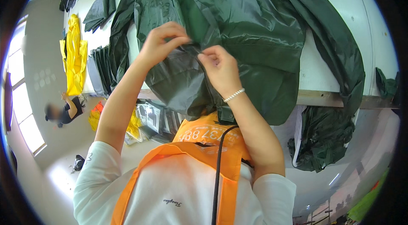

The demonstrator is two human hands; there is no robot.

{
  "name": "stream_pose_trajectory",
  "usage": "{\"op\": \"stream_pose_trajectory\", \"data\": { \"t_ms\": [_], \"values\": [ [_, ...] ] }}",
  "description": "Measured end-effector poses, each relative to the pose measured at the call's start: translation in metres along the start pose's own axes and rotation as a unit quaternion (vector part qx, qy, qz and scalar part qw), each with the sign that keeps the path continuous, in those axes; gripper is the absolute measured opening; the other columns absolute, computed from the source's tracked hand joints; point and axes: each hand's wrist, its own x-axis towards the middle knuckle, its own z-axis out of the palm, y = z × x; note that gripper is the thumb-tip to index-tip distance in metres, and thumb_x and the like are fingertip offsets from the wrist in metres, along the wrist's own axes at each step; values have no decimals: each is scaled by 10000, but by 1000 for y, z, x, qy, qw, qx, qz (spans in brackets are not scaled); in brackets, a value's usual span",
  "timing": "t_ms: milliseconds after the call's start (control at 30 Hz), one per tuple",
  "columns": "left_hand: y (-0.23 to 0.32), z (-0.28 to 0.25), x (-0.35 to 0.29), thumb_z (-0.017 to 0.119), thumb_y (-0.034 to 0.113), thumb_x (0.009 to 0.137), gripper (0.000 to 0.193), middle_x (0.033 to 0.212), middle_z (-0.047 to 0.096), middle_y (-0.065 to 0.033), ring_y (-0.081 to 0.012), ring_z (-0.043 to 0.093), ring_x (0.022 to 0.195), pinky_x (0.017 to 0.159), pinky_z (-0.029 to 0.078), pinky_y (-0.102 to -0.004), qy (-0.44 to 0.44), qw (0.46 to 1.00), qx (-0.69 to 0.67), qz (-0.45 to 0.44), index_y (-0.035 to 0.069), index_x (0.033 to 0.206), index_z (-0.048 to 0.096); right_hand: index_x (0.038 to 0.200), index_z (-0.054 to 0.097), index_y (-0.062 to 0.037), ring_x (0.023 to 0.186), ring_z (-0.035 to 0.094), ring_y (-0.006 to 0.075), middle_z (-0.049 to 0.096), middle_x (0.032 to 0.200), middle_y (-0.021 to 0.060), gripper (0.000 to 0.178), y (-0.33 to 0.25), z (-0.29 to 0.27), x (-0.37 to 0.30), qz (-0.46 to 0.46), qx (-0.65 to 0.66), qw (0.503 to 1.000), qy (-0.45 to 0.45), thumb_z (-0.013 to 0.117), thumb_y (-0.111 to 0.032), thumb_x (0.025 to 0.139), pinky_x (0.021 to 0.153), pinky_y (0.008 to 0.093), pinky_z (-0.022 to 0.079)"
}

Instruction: The person folds a dark green jacket on a white table. They smooth the fabric, fold the sleeves inward, fold the body in half, and then fold it again into a compact rectangle. The folded jacket is placed on a stack of similar items.

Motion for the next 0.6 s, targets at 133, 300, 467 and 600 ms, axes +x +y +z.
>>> {"op": "stream_pose_trajectory", "data": {
  "t_ms": [133,300,467,600],
  "values": [
    [5,-24,-104,584,37,720,179,582,471,-72,-137,461,548,505,396,-285,-92,979,54,-172,14,583,472,979,611,-33,753,556,98,613,840,29,235,-57,-110,25,-130,-168,968,132,680,-215,847,697,243,464],
    [-38,43,-337,697,325,701,384,1076,622,-94,-221,605,1004,776,485,-416,-495,634,471,-363,135,1032,649,1124,577,8,910,597,158,637,1015,98,408,-59,-425,133,-161,-435,823,328,629,-319,885,821,264,465],
    [-22,59,-287,705,357,736,451,924,649,-104,-280,639,858,683,510,-378,-222,810,282,-463,126,1108,596,1189,562,-13,1051,585,320,617,1148,173,543,-13,-702,175,38,-653,668,356,646,-387,804,919,384,439],
    [37,74,-193,630,212,816,161,756,593,-103,-281,607,732,623,485,-372,144,894,175,-387,58,798,589,1250,535,-29,1158,499,353,581,1209,193,625,-64,-503,208,166,-727,554,370,644,-439,791,976,402,387]
  ]
}}
